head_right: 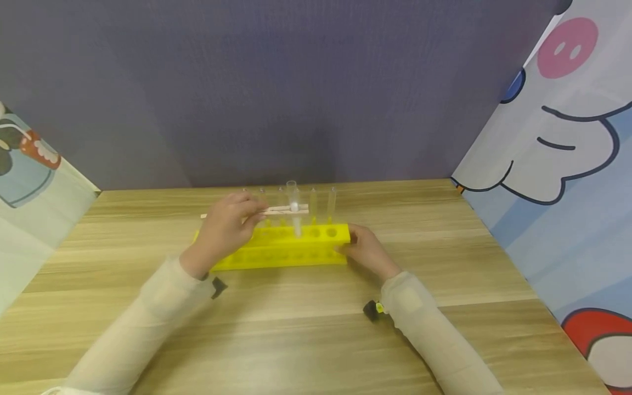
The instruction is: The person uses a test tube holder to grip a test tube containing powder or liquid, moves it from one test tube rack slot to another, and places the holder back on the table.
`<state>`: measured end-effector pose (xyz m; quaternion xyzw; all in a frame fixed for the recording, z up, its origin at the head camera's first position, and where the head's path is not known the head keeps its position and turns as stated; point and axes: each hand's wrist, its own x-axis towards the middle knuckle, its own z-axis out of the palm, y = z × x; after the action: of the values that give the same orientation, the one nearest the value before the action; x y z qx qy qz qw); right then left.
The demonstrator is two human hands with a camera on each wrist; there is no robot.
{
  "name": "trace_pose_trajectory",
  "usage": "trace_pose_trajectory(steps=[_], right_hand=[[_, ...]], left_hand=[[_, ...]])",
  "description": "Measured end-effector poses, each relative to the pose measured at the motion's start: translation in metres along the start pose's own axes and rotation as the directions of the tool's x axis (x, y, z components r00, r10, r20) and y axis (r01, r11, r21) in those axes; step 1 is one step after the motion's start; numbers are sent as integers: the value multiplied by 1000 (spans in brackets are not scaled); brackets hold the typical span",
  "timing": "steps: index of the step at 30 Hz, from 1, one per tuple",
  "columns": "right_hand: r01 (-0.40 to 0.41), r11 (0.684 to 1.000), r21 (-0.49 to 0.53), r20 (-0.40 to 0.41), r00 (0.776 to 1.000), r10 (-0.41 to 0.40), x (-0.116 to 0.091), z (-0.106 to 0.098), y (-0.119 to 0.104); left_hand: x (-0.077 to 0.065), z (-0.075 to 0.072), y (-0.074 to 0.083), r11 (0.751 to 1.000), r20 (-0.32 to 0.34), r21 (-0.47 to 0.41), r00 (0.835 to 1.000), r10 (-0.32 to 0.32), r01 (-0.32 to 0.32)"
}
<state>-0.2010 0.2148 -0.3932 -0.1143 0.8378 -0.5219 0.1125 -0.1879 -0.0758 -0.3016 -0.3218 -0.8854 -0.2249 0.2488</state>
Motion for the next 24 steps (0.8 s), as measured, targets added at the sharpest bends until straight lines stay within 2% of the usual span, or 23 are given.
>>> trace_pose_trajectory(steps=[7,24], right_hand=[[8,1000,4,-2,1000,-8,0,0,0],[7,1000,-1,-5,1000,-7,-2,0,-2]], left_hand=[[-3,3,0,1000,22,23,1000,-22,21],[-5,8,4,999,62,13,997,-45,44]])
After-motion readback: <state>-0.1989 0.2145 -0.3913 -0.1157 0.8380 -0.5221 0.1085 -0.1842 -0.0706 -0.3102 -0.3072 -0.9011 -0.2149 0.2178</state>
